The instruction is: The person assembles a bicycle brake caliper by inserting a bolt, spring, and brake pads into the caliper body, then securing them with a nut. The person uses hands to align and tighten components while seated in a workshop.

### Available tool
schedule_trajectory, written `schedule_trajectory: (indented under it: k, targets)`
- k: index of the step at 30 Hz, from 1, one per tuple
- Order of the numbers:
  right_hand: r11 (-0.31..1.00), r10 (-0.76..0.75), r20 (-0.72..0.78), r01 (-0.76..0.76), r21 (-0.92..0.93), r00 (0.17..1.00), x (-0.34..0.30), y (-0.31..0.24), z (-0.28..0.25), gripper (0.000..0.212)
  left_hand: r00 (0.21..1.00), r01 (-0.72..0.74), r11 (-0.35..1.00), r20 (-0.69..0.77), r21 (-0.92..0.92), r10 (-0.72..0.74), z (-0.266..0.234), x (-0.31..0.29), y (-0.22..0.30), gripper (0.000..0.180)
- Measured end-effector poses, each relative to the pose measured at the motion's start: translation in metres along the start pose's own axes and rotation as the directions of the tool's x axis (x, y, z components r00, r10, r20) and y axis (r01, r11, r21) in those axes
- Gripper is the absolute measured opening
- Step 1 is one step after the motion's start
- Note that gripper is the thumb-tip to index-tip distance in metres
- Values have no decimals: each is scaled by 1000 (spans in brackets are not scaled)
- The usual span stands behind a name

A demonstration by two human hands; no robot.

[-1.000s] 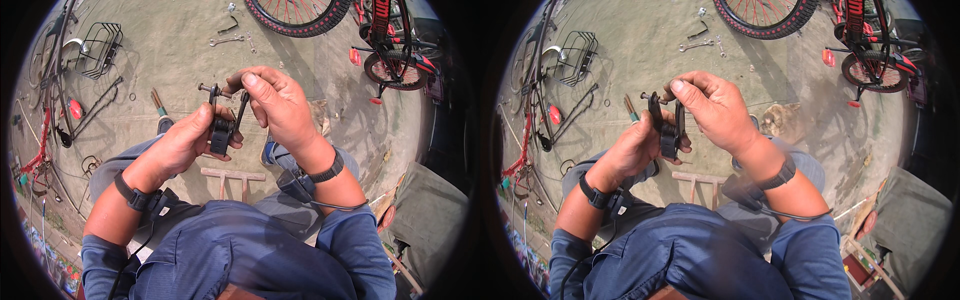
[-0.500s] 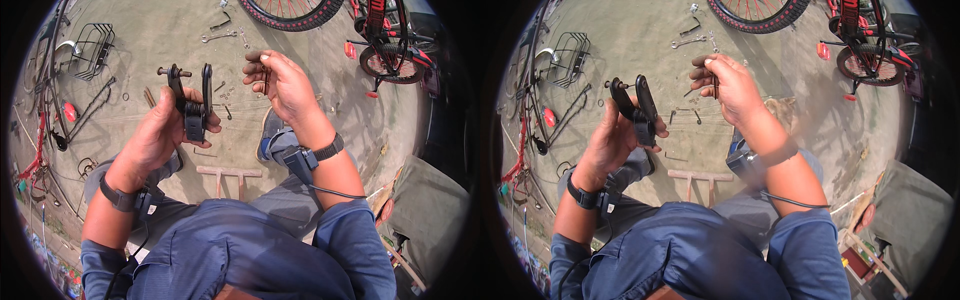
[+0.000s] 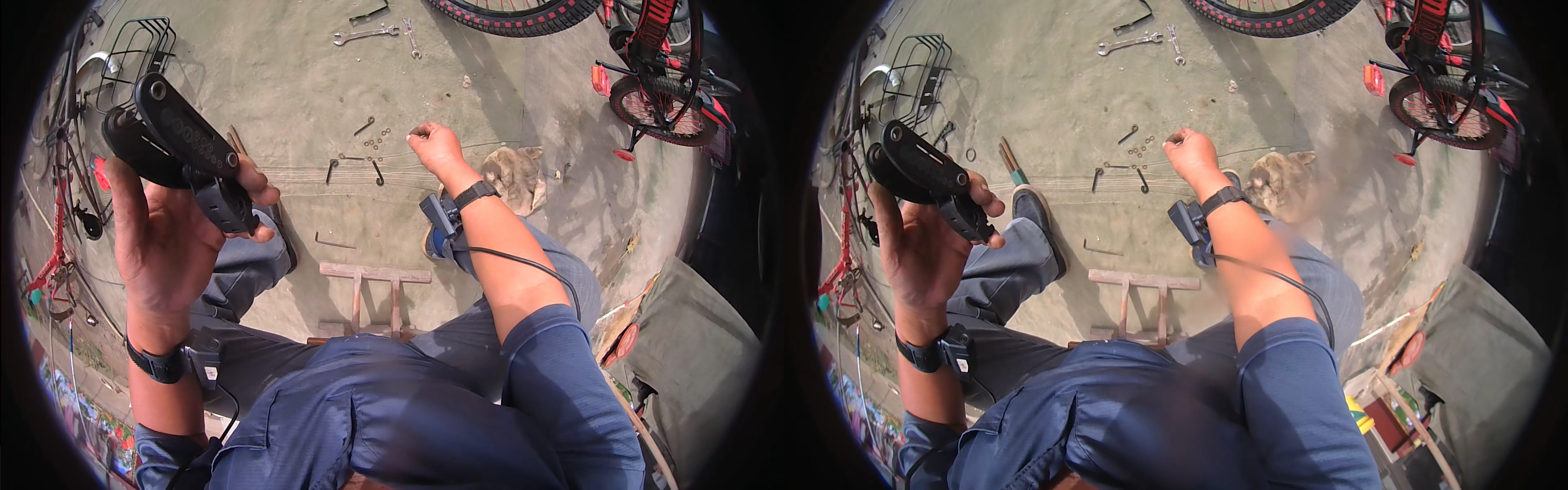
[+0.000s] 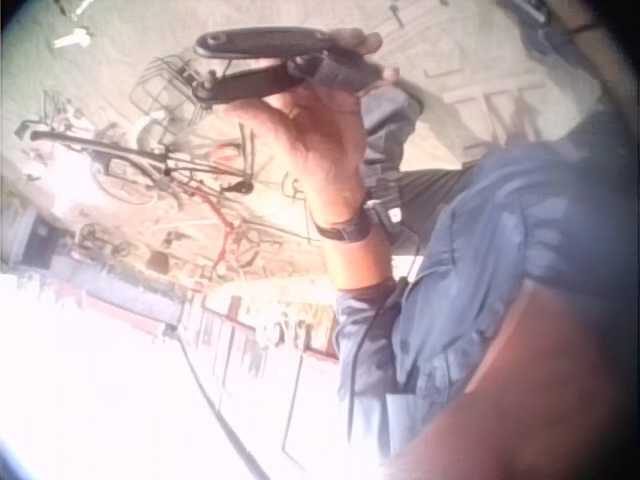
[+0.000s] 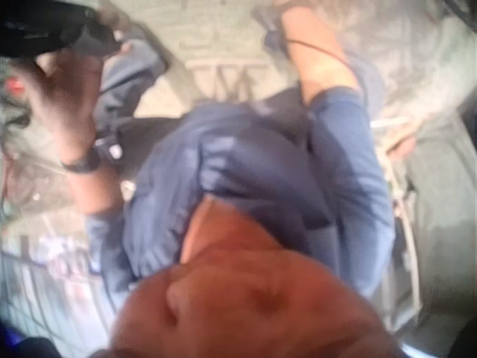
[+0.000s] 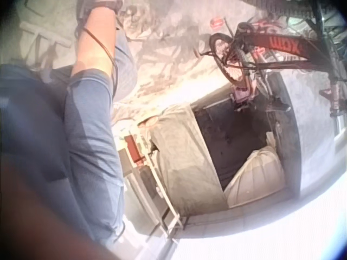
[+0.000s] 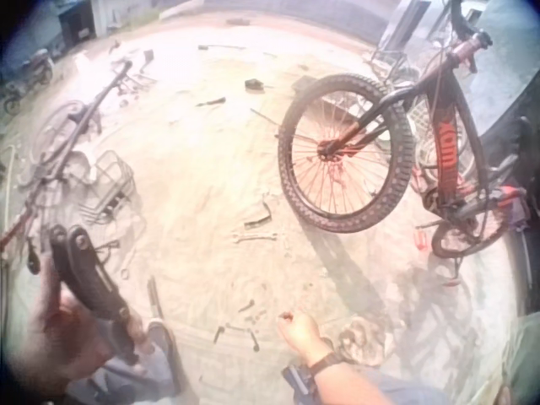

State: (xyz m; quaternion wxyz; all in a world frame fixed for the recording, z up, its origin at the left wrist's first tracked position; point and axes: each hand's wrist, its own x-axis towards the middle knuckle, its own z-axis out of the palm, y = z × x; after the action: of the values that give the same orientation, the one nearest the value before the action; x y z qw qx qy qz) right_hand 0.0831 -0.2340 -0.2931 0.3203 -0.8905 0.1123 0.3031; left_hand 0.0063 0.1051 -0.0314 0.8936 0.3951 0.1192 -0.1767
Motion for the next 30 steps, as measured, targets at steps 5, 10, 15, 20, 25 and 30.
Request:
schedule_trajectory:
  k: [5,10,15,20,25,30]
  targets:
    - [988,88,42,-82,-134,995,14,23,45,27,999,31,999,-44,14,-30,-7,7,4,80]
    - [979,116,12,-113,-170,993,31,22,65,25,998,5,1000,-64,11,-4,-16,19,2,84]
    - [971,137,-6,-135,-199,991,52,11,73,33,993,35,999,-112,29,-31,-18,27,2,80]
    - [933,195,8,-183,-309,981,63,2,78,36,989,56,997,-140,51,-48,-20,38,1,78]
    - [929,210,17,-194,-315,978,69,4,86,35,986,72,995,-152,73,-61,-19,44,3,79]
    - [943,156,-14,-153,-295,988,72,12,91,30,985,66,995,-164,71,-54,-17,48,2,79]
